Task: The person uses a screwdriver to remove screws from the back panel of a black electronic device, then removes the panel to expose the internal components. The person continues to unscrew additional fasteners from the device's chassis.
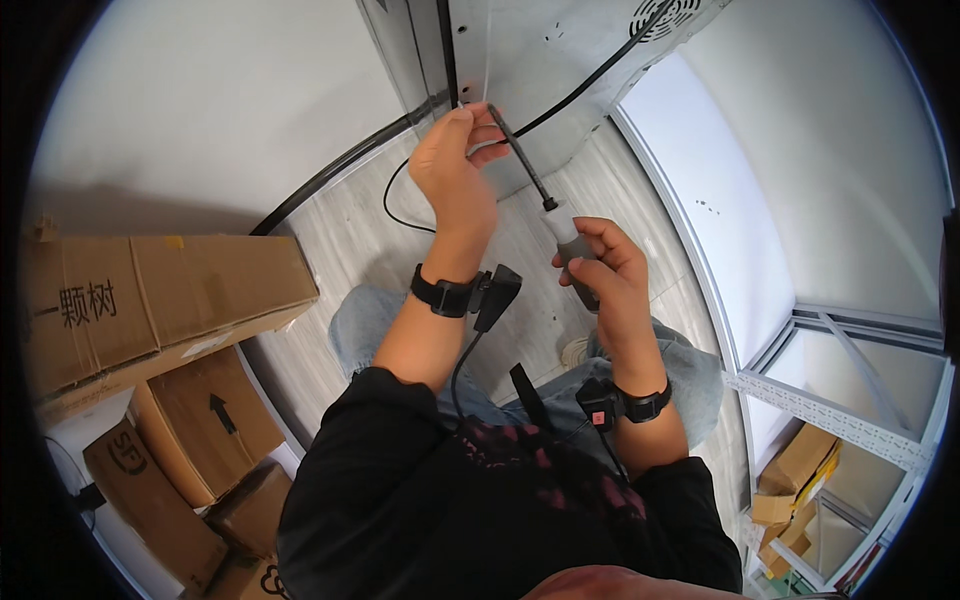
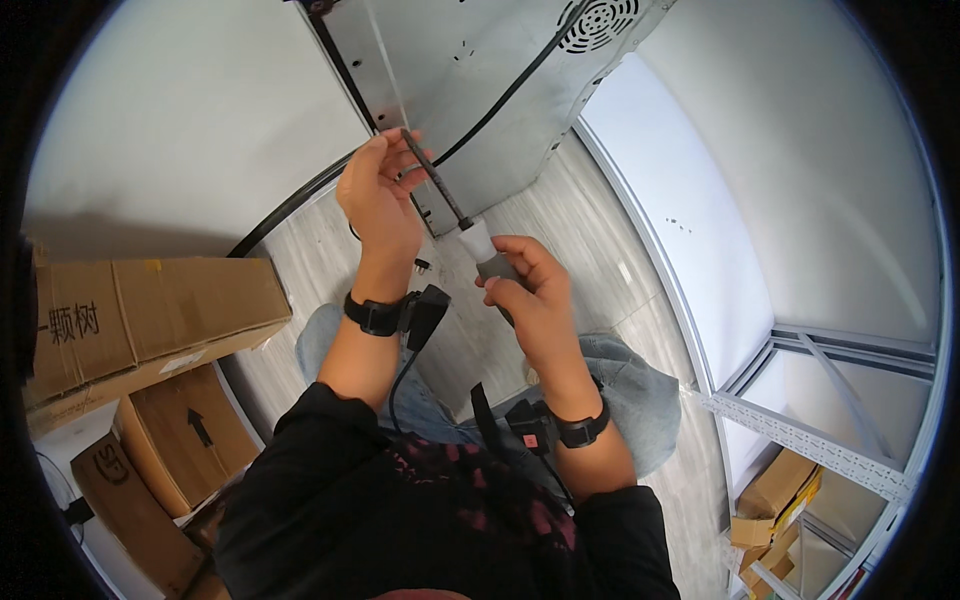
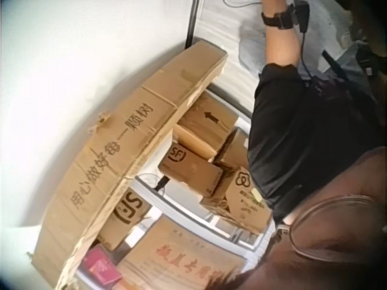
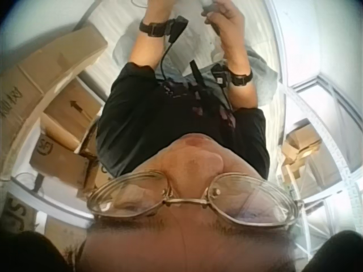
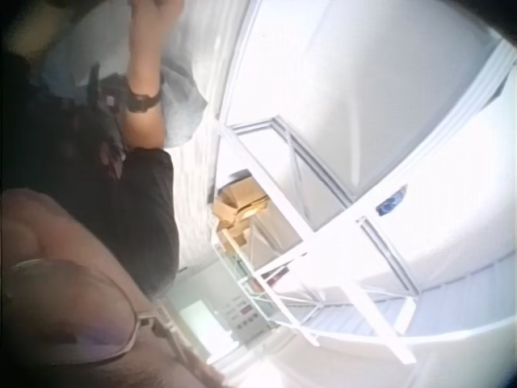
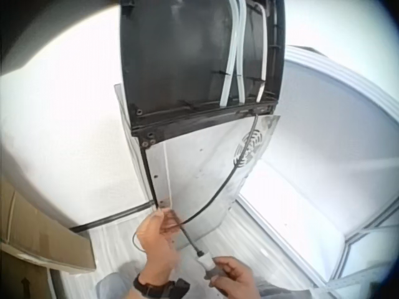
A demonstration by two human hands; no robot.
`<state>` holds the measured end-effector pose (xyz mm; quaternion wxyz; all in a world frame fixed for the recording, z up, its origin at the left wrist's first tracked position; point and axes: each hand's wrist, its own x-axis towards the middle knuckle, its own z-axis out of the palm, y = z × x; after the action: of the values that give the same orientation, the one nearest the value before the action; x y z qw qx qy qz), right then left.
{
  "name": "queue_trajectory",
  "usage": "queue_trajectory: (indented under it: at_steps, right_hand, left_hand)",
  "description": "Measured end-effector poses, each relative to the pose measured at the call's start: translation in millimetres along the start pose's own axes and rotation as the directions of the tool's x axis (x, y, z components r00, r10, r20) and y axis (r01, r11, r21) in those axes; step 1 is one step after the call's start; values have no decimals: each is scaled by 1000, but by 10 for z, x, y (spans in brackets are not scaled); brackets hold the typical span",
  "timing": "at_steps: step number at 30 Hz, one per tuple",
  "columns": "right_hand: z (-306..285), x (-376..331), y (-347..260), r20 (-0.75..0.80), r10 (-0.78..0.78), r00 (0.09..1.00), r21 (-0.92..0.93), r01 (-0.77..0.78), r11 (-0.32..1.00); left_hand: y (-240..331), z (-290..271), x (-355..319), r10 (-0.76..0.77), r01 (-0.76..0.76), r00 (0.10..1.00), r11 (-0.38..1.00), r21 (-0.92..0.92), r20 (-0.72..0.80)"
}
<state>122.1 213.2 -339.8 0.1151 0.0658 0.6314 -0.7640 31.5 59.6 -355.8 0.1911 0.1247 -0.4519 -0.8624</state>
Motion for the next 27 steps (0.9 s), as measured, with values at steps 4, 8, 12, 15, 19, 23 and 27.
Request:
queue_trajectory:
  at_steps: [4, 8, 12, 15, 19, 23, 27]
  right_hand:
    - [-199, -57, -156, -73, -2, 997, 77, 7, 997]
    - [-655, -104, -549, -105, -108, 989, 41, 113, 993]
    - [-1405, -111, -1177, -91, -311, 946, -116, 300, 947]
    - [-2132, -54, -1419, -126, -357, 926, -277, 312, 909]
    - [-3138, 157, -1193, -225, -343, 912, -313, 266, 912]
    - [-4062, 498, -316, -345, -241, 907, -139, 205, 969]
    - [-4698, 725, 529, -497, -32, 867, -5, 33, 999]
  left_hand:
    - [-134, -111, -86, 24, -26, 989, 1000, 9, 146]
    - [-415, 41, -287, -183, 202, 886, 979, 1, 427]
    - [-813, 458, -375, -472, 468, 644, 866, 178, 602]
    - [-1414, 725, -347, -574, 431, 489, 813, 390, 656]
    - [-2232, 1226, -495, -669, 268, 494, 724, 635, 555]
    - [-3384, 1538, -560, -712, 175, 496, 643, 746, 497]
    - [-4404, 1755, -569, -604, 19, 632, 639, 769, 486]
